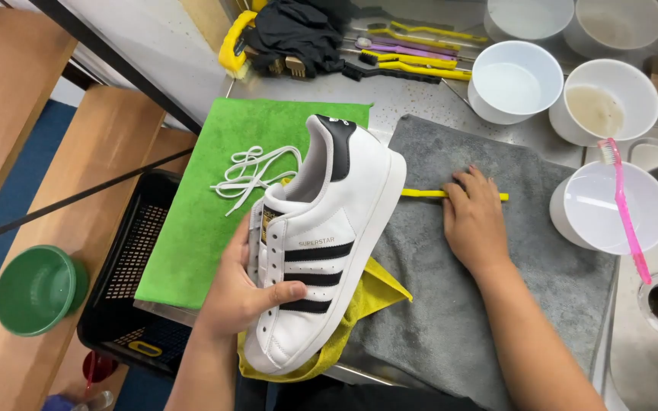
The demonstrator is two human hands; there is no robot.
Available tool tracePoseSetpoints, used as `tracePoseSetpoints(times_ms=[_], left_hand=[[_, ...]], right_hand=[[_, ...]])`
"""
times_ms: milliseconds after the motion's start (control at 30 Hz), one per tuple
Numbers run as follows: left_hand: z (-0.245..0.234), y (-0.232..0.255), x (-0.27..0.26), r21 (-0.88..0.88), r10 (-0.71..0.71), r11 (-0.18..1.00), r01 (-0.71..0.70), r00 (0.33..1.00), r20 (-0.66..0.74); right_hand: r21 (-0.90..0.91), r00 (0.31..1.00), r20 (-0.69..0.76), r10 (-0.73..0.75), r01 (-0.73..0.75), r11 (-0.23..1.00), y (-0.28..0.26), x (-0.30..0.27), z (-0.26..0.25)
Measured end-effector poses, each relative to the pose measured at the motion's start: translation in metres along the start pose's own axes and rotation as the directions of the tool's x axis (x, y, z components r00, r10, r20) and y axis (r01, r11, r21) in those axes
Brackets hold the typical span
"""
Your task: The person scrubs a white Adidas Superstar sneaker with a yellow toothbrush dipped in a cleaning solution, then wipes it with a yellow cloth. The person repeats this cycle on different areas of the shoe, including the toe cap, side stripes, and heel, while holding the shoe over a green mat.
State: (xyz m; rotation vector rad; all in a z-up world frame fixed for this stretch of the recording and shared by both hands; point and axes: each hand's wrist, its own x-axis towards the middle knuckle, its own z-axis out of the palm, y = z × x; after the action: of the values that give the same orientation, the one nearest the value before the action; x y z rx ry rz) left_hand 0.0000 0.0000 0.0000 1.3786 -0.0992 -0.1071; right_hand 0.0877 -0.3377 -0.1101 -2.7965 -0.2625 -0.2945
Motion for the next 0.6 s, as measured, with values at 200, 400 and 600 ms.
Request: tracePoseSetpoints(times_ms=[200,400,600], left_hand=[[0.002,-0.034,-0.028,-0.247,-0.225,0.939,0.24,0.97,0.088],[-0.004,-0.057,-0.071,-0.328,-0.338,0.848,0.416,0.902,0.269],[-0.011,-0.087,-0.086,-0.247,-0.511,0.805,0.539,0.842,0.174]], right_hand=[[0.322,0.965,-0.261,-0.02,0.107,0.941,0.016,-0.009,-0.005],[0.743,0.972,-0.004,0.234,-0.153,0.651,-0.013,-0.015,-0.041],[0.672,0.981,0.059,0.185,-0.176,0.719,-0.02,0.008,-0.067]])
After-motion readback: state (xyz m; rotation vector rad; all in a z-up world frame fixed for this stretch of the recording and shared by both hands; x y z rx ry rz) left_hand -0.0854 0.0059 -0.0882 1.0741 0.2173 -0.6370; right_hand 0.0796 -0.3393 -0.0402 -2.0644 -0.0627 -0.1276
